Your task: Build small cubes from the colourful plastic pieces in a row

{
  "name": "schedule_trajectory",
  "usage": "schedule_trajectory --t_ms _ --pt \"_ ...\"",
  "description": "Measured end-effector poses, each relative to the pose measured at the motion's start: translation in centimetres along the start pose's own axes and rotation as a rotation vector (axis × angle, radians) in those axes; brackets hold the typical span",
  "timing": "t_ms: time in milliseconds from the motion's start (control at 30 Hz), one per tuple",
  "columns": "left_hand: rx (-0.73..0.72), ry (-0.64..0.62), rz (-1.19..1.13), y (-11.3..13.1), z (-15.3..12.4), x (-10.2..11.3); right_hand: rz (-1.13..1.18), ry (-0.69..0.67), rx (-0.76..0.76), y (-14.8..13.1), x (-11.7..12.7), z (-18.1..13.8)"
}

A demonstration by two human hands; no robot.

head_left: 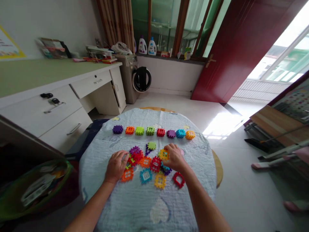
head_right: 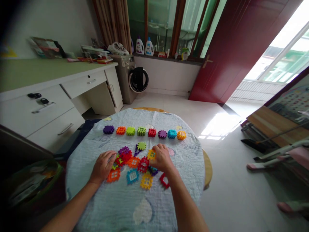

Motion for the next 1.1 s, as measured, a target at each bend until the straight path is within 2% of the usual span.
schedule_trajectory --t_ms 233,367,500,700,933,1100 --pt "-0.039 0.005 0.016 -0.8 -0.1 -0.3 -0.068 0.183 -0.239 12.7 6.3 3.1" --pt "-0.04 -0.004 0.017 -1.1 -0.2 -0.5 -0.112 0.162 -0.315 16.5 8.4 6.3" --pt "-0.044 -0.002 0.015 -1.1 -0.4 -0.6 -0.13 0.107 -0.362 18.5 8.9 8.9" --pt "-0.048 0.016 0.021 -1.2 -0.4 -0.4 -0.13 0.057 -0.359 20.3 8.1 10.2" --pt "-0.031 0.017 0.024 -1.0 -0.3 -0.3 -0.128 0.028 -0.353 20.7 7.4 10.8" --pt "-0.022 0.012 0.014 -1.0 -0.3 -0.2 -0.12 0.041 -0.359 20.5 8.0 10.6"
Point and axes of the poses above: each hand's wrist, its own z-axis towards the middle knuckle, its own x-axis out of the back of the hand, y = z × x, the point moved 4 cm from there along z, towards the middle knuckle, and after that the axes turned 10 degrees about -x, right-handed, at the moved point
